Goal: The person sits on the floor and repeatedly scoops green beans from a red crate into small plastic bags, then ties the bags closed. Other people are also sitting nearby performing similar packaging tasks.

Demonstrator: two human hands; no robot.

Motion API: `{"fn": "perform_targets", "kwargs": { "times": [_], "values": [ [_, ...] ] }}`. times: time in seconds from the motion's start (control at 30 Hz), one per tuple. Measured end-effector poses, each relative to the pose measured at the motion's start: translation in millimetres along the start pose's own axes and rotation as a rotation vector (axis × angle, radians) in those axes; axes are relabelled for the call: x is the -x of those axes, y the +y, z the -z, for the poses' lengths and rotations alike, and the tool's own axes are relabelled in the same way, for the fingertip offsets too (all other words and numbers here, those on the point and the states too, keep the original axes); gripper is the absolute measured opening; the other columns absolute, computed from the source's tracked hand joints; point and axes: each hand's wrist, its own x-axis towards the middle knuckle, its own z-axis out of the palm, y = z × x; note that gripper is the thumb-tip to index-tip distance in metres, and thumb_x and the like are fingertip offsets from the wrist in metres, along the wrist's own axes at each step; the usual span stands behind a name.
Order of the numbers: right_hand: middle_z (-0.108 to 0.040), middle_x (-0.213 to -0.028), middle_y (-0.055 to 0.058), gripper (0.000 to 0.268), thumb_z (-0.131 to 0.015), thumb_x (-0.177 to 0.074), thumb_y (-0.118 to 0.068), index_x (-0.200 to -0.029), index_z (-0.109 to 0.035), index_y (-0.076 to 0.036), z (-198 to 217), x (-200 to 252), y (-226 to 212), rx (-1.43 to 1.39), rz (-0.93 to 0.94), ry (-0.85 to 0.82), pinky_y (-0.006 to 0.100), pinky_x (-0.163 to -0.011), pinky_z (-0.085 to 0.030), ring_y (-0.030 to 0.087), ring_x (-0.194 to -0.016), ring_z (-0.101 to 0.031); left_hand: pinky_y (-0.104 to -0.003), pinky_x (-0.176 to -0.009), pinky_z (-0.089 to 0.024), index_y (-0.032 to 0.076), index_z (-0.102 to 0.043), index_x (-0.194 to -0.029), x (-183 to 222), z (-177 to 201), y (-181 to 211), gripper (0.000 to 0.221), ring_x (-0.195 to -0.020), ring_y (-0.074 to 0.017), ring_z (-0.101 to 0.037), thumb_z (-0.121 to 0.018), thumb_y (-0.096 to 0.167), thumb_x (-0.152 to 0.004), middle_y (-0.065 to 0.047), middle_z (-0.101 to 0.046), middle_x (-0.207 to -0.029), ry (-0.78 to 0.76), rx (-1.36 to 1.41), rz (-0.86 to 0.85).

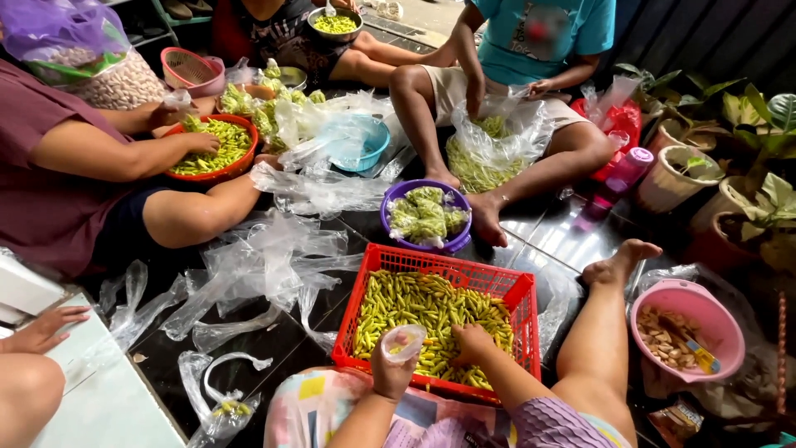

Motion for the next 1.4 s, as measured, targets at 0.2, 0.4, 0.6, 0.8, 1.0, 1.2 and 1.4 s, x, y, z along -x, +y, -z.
{"fn": "perform_targets", "kwargs": {
  "times": [0.2, 0.4, 0.6, 0.8, 1.0, 1.2, 1.4],
  "values": [
    [-0.038, -0.157, 0.02, 0.091, -0.091, -0.077, -0.046, -0.149, -0.043, -0.017, -12.1, -12.6, 6.9, -0.053, -0.015, -0.02, 0.042, -0.101, -0.057, 0.035, -0.128, -0.058, -0.038, -0.086, -0.062, 0.009, -0.067, -0.113, 0.9, -1.8, 0.7, 0.047, -0.093, -0.027, -0.076, -0.087, 0.032, -0.078, -0.009, -0.076, -0.101, 0.018, -0.023, 0.029],
    [-0.057, -0.14, 0.015, 0.096, -0.086, -0.069, -0.03, -0.154, -0.041, -0.024, -56.2, -63.9, 41.7, -0.015, -0.024, 0.091, 0.039, -0.098, -0.055, 0.033, -0.122, -0.063, -0.039, -0.078, -0.063, 0.014, -0.067, -0.108, -5.0, -23.0, -5.8, 0.04, -0.093, -0.0296, -0.077, -0.086, 0.026, -0.074, -0.01, -0.077, -0.104, -0.009, -0.075, 0.07],
    [-0.05, -0.14, 0.018, 0.097, -0.085, -0.065, -0.031, -0.152, -0.042, -0.028, -78.7, -84.8, 60.2, -0.043, 0.028, 0.149, 0.039, -0.099, -0.055, 0.037, -0.116, -0.065, -0.037, -0.077, -0.063, 0.015, -0.066, -0.116, -15.9, -34.3, 30.5, 0.049, -0.091, -0.0262, -0.078, -0.087, 0.026, -0.073, -0.007, -0.079, -0.105, -0.034, -0.083, 0.325],
    [-0.065, -0.136, 0.009, 0.076, -0.074, -0.067, -0.027, -0.142, -0.059, -0.029, -67.0, -84.9, 65.1, -0.138, -0.046, 0.196, 0.038, -0.097, -0.058, 0.028, -0.12, -0.068, -0.036, -0.074, -0.066, 0.015, -0.06, -0.123, -31.2, -45.7, 55.0, 0.055, -0.092, -0.024, -0.078, -0.084, 0.029, -0.075, -0.004, -0.077, -0.108, -0.168, -0.023, 0.6],
    [-0.071, -0.119, 0.025, 0.066, -0.084, -0.073, -0.028, -0.137, -0.067, -0.023, -77.9, -90.0, 90.2, -0.619, -0.138, 0.243, 0.049, -0.081, -0.063, 0.041, -0.099, -0.074, -0.046, -0.091, -0.064, 0.028, -0.069, -0.096, -31.8, -73.2, 33.0, 0.032, -0.093, -0.0301, -0.076, -0.083, 0.042, -0.071, 0.002, -0.08, -0.096, -0.144, -0.233, 0.565],
    [-0.063, -0.088, 0.02, 0.042, -0.076, -0.085, -0.007, -0.126, -0.067, -0.006, -84.5, -85.1, 104.0, -1.832, -0.076, 0.287, 0.039, -0.048, -0.052, 0.032, -0.07, -0.066, -0.037, -0.093, -0.063, 0.034, -0.069, -0.097, -22.0, -81.0, 10.5, 0.038, -0.094, -0.0215, -0.077, -0.087, 0.042, -0.065, 0.011, -0.079, -0.096, -0.134, -0.224, 0.521],
    [-0.065, -0.094, 0.012, 0.035, -0.063, -0.084, -0.01, -0.117, -0.064, -0.02, -7.0, -12.4, 80.6, -2.304, 0.069, 0.255, 0.021, -0.047, -0.036, 0.022, -0.075, -0.06, -0.047, -0.085, -0.065, 0.023, -0.065, -0.101, -25.9, -94.8, -16.5, 0.05, -0.091, -0.0313, -0.076, -0.092, 0.039, -0.062, -0.004, -0.078, -0.092, -0.147, -0.286, 0.339]
  ]
}}
